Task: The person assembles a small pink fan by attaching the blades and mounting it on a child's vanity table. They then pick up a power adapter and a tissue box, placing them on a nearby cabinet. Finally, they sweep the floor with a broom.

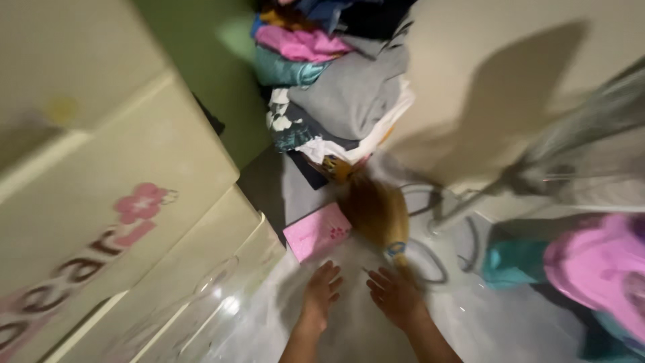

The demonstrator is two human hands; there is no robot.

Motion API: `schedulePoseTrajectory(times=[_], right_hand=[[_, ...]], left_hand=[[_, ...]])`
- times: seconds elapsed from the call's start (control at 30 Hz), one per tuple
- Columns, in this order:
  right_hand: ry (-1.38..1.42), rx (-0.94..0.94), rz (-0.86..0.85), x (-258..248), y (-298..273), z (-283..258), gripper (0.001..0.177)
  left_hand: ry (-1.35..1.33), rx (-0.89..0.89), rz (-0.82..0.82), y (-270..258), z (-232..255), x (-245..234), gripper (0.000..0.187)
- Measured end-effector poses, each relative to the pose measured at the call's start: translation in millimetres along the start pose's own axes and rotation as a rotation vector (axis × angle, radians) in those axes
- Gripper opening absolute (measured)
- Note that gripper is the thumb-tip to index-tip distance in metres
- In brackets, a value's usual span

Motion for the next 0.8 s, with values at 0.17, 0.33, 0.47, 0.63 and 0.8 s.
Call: schedulePoseTrajectory(times=[0.17,0.33,0.47,0.63,0.8], right_hand=[[-0.550,0.045,0.139,-72,165,54,0.053],[-1.283,-0.111,0.125,-145,308,97,0.046],[-1.934,-0.734,0.238,-164,369,93,0.045],[-1.904,-0.726,0.258,-167,390,101,0.053],[-1.813,-0.644,0.400,-191,399,106,0.047]], left_hand=[[0.671,0.472,0.136,144,-37,-69,0.051],[0.891,0.571,0.104,267,-54,-129,0.071],[1.147,0.701,0.060,330,-36,-127,0.089],[1.457,0.526,0.166,356,-3,-128,0.116],[1.580,0.216,0.200,359,3,-114,0.131]])
Point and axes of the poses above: each hand's wrist, its own y-axis towards the middle knuckle, its own x-axis out of the palm, z = x × y, the point moved 5 cm from there along y, towards the middle knuckle, and after that the axes turned 12 degrees about -y, right-handed, at the moved point
